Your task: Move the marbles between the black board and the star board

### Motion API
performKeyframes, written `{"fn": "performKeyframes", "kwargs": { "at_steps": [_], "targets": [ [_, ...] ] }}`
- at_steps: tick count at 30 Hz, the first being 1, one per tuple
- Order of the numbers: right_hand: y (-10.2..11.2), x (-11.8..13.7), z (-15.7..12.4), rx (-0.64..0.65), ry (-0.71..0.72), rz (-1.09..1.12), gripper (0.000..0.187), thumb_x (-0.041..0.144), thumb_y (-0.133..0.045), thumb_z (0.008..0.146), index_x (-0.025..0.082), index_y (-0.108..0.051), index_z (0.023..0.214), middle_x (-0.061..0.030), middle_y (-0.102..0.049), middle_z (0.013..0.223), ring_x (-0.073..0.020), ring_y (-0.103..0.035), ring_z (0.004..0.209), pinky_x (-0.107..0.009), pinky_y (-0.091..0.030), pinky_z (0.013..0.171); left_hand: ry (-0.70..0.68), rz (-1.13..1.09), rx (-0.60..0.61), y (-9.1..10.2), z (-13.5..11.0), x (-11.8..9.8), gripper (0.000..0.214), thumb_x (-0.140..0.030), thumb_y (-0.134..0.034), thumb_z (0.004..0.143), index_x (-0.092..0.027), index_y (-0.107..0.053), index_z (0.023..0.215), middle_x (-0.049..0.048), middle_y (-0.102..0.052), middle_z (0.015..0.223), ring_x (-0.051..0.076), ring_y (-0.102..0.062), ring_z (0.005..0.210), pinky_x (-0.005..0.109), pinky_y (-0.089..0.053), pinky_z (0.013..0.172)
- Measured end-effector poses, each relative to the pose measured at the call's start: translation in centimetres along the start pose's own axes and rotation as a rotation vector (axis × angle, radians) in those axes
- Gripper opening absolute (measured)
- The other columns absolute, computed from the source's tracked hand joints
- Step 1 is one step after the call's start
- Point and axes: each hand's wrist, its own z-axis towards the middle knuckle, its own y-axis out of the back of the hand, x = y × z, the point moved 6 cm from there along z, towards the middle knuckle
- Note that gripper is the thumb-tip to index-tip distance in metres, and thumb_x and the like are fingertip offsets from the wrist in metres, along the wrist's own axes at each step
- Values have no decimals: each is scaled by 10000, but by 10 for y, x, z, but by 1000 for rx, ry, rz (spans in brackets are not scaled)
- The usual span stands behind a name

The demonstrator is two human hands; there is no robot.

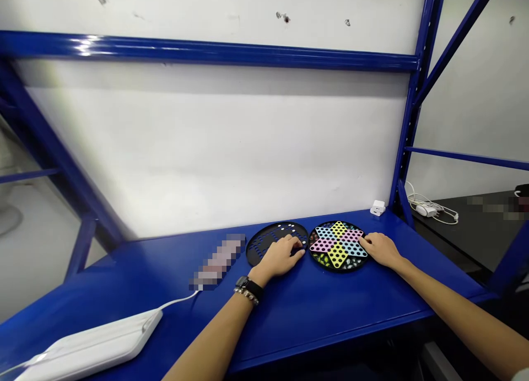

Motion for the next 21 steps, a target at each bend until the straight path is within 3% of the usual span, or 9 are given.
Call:
{"fn": "performKeyframes", "kwargs": {
  "at_steps": [8,15,18,21],
  "targets": [
    [1,7,-8,21,9,-45,306,319,-462,906,182,-534,643,-37,-620,775,-147,-518,673,-273,-246,586,-3,-11,7,-3,1,3,296,-438,-459,930,-247,-621,1088,60,-646,1125,229,-624,1010,352,-483,882],
    [0,8,-8,21,33,-25,442,382,-362,974,181,-515,611,-43,-606,776,-140,-510,652,-271,-271,593,7,-1,5,-3,0,4,300,-443,-456,928,-248,-618,1089,58,-650,1122,235,-627,1016,361,-476,891],
    [-4,-2,-1,-18,-1,145,472,445,-351,975,197,-435,582,-25,-560,692,-145,-483,618,-270,-281,581,1,-1,3,-2,0,4,302,-444,-455,929,-245,-619,1087,60,-647,1125,234,-625,1021,354,-481,881],
    [-6,-19,9,-104,-94,493,499,519,-330,965,224,-302,563,18,-402,547,-135,-395,532,-269,-274,532,5,-5,8,-2,0,3,297,-441,-459,928,-245,-623,1080,59,-648,1119,232,-625,1020,352,-484,883]
  ]
}}
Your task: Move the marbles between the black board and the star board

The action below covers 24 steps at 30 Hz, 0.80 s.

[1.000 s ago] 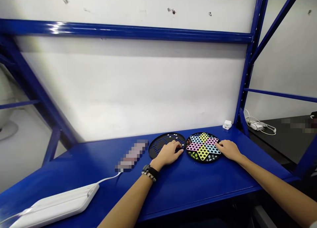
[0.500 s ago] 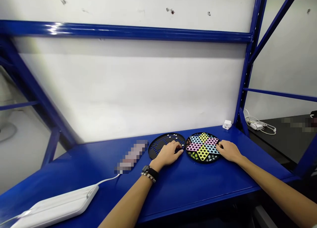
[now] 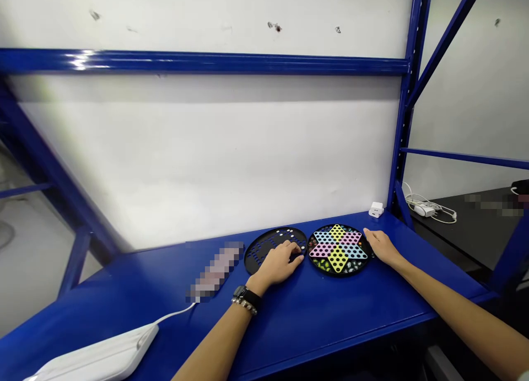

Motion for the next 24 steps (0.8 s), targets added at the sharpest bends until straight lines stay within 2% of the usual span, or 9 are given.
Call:
{"fn": "performKeyframes", "kwargs": {
  "at_steps": [3,7,10,13,16,19,22,24],
  "targets": [
    [12,-14,9,-90,-121,411,487,566,-367,932,244,-237,591,64,-239,507,-109,-267,453,-262,-230,468,5,-12,12,0,-1,0,289,-431,-462,925,-249,-627,1077,56,-650,1121,230,-621,1018,354,-487,892],
    [30,-21,13,-79,-243,934,352,432,-356,912,245,-255,633,78,-257,535,-87,-184,397,-244,-205,405,-7,-85,-19,4,-1,0,263,-409,-473,918,-248,-630,1054,47,-658,1099,212,-628,964,339,-503,867],
    [36,-23,11,-49,-358,1089,234,301,-352,856,248,-285,638,79,-248,509,-93,-144,373,-249,-179,372,-26,-193,-153,15,2,-10,222,-381,-469,919,-244,-617,1011,33,-666,1052,193,-629,914,316,-512,830],
    [32,-24,9,-36,-441,1106,201,275,-359,845,242,-336,648,87,-234,486,-89,-132,361,-238,-163,361,-131,-212,-248,25,11,-49,210,-350,-447,931,-242,-615,994,27,-658,1049,184,-623,918,309,-504,847],
    [25,-22,10,-19,-457,1063,240,313,-325,886,237,-367,663,95,-242,479,-84,-129,357,-223,-147,361,-320,-112,-190,16,29,-114,251,-366,-449,941,-244,-617,1083,46,-648,1115,208,-615,1024,335,-480,941],
    [26,-25,13,-25,-391,814,292,364,-305,912,245,-343,648,98,-230,478,-90,-140,371,-223,-163,378,-477,79,-80,-7,50,-175,367,-458,-524,904,-214,-615,1162,112,-641,1172,278,-614,1074,407,-485,947],
    [37,-24,17,-24,-181,299,384,440,-397,900,237,-330,581,64,-301,484,-109,-287,442,-235,-241,446,-454,187,20,-28,70,-202,308,-404,-530,903,-193,-649,1094,149,-675,1118,301,-650,1043,421,-512,885],
    [37,-18,17,74,-23,-3,408,427,-419,889,224,-334,545,36,-377,509,-128,-368,523,-248,-264,502,-422,181,51,-35,78,-205,263,-346,-505,914,-202,-652,1078,141,-703,1082,291,-675,1010,408,-526,849]
  ]
}}
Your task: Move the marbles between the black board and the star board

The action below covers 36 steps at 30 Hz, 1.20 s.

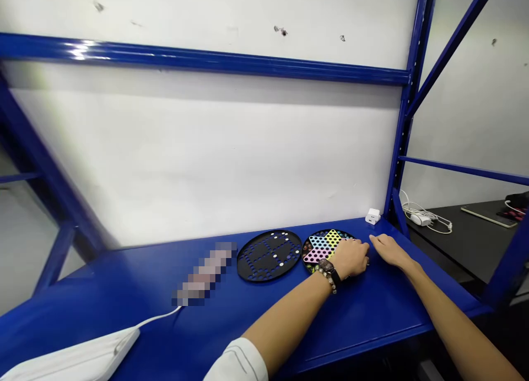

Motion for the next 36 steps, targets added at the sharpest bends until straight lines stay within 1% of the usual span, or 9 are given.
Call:
{"fn": "performKeyframes", "kwargs": {
  "at_steps": [4,7,11,19,23,26,29,33,36],
  "targets": [
    [-13,13,-14,284,156,-265,303,291,-426,833,195,-403,547,30,-454,548,-122,-398,564,-258,-261,547,24,-44,2,-1,-3,5,247,-322,-501,903,-213,-650,1068,117,-732,1044,283,-694,979,390,-540,816],
    [-19,22,-27,374,142,-411,215,287,-531,780,191,-479,596,20,-528,578,-128,-456,567,-261,-260,548,45,-87,15,1,-8,8,245,-312,-501,892,-223,-649,1065,91,-737,1043,267,-692,997,372,-539,832],
    [-20,33,-36,338,117,-601,205,371,-605,772,195,-561,679,-45,-658,724,-186,-576,659,-276,-287,572,96,-192,79,-1,-10,14,283,-347,-521,886,-238,-612,1131,66,-723,1115,245,-679,1035,346,-529,859],
    [-30,42,-43,328,244,-771,324,380,-449,898,163,-678,828,-156,-732,891,-276,-663,793,-321,-331,637,112,-195,179,-10,-3,13,249,-335,-506,898,-193,-651,1042,107,-730,1072,261,-689,998,344,-527,819],
    [-25,36,-42,251,210,-713,322,351,-425,905,177,-632,730,-121,-716,818,-247,-635,761,-307,-304,620,47,-247,-7,13,-13,20,225,-335,-507,918,-231,-663,1043,51,-730,1075,219,-677,986,306,-512,826],
    [-14,42,-36,168,189,-560,362,296,-353,930,193,-535,634,-57,-662,700,-187,-575,682,-289,-279,598,75,-288,-232,43,-44,57,215,-300,-499,924,-244,-677,1032,26,-723,1091,198,-652,1011,292,-489,875],
    [-16,71,-30,81,230,-479,358,277,-345,934,193,-492,619,-26,-616,646,-149,-512,609,-282,-255,577,225,-333,-298,52,-93,119,217,-275,-526,887,-226,-681,1030,33,-725,1064,193,-649,977,284,-486,861],
    [-80,146,-29,194,439,-532,342,309,-410,935,192,-570,656,-43,-658,687,-160,-555,622,-274,-292,595,396,-403,-266,26,-158,189,202,-196,-564,777,-192,-686,939,34,-732,949,189,-648,867,291,-499,800],
    [-147,200,-29,275,582,-581,314,379,-440,931,190,-673,839,-97,-724,848,-240,-657,771,-313,-407,690,418,-506,-207,1,-184,211,216,-203,-573,751,-195,-680,938,26,-737,933,186,-656,862,289,-510,787]
  ]
}}
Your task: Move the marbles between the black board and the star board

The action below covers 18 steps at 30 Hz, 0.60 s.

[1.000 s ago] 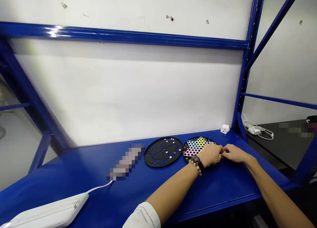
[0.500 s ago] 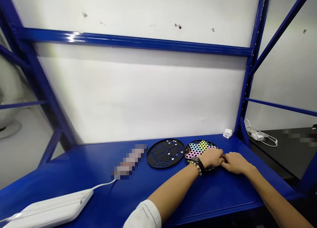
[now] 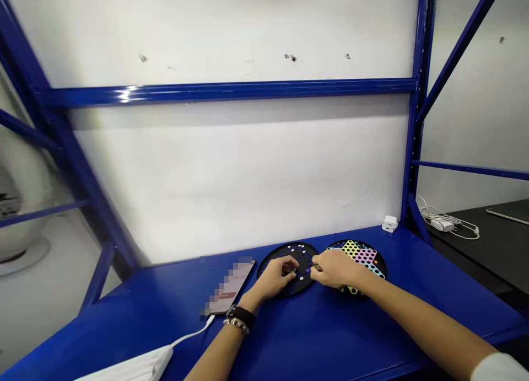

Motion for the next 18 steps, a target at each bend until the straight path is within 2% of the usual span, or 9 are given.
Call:
{"fn": "performKeyframes", "kwargs": {
  "at_steps": [2,4,6,9,11,13,15,17,18],
  "targets": [
    [-20,27,26,68,35,-26,348,394,-463,919,148,-685,1024,-166,-719,1035,-303,-678,916,-374,-462,765,-10,-40,14,-3,-4,8,218,-213,-560,764,-200,-676,948,28,-740,933,188,-664,867,297,-517,799],
    [-36,39,40,100,33,-44,384,360,-474,915,98,-655,1131,-221,-673,1151,-335,-662,1016,-420,-485,819,-29,-47,3,-3,-5,8,223,-203,-555,762,-200,-673,951,37,-740,949,194,-667,875,309,-523,818],
    [-41,38,43,65,17,-27,400,328,-479,913,95,-606,1212,-233,-628,1213,-339,-648,1049,-449,-494,843,-43,-40,-13,-2,-4,7,263,-197,-572,753,-203,-668,997,47,-734,999,201,-667,898,321,-530,831],
    [-29,19,35,-6,10,49,439,408,-495,915,141,-556,1258,-197,-578,1255,-330,-617,1081,-462,-489,872,-61,-13,-59,-1,-5,8,347,-241,-622,760,-221,-639,1106,59,-705,1102,215,-664,953,343,-538,857],
    [-13,-7,25,-56,-13,156,424,464,-425,959,174,-557,1238,-153,-583,1227,-288,-619,1049,-429,-481,885,-90,21,-108,-1,-6,3,343,-287,-627,787,-228,-631,1125,68,-684,1148,225,-658,998,359,-534,891],
    [6,-45,13,-159,-80,191,356,427,-402,976,189,-597,1158,-130,-597,1191,-276,-586,1090,-422,-443,942,-134,60,-147,2,-7,-8,309,-328,-593,832,-231,-635,1122,72,-663,1195,232,-639,1069,371,-513,953],
    [16,-92,-4,-230,-183,260,330,396,-380,989,195,-604,1123,-111,-601,1190,-238,-590,1067,-373,-442,933,-126,98,-220,19,-6,-22,346,-363,-558,865,-229,-616,1178,75,-652,1220,232,-639,1068,375,-509,960],
    [15,-141,-22,-238,-308,300,302,389,-405,976,191,-611,1075,-100,-611,1169,-220,-595,1051,-344,-442,918,-3,126,-438,54,-9,-29,480,-377,-519,889,-206,-514,1338,84,-665,1168,218,-665,928,366,-536,865],
    [13,-163,-31,-239,-362,302,296,380,-424,968,183,-608,1090,-102,-610,1174,-218,-592,1059,-336,-439,919,112,132,-638,78,-16,-27,570,-366,-482,910,-179,-398,1442,81,-677,1095,203,-662,819,358,-541,800]
  ]
}}
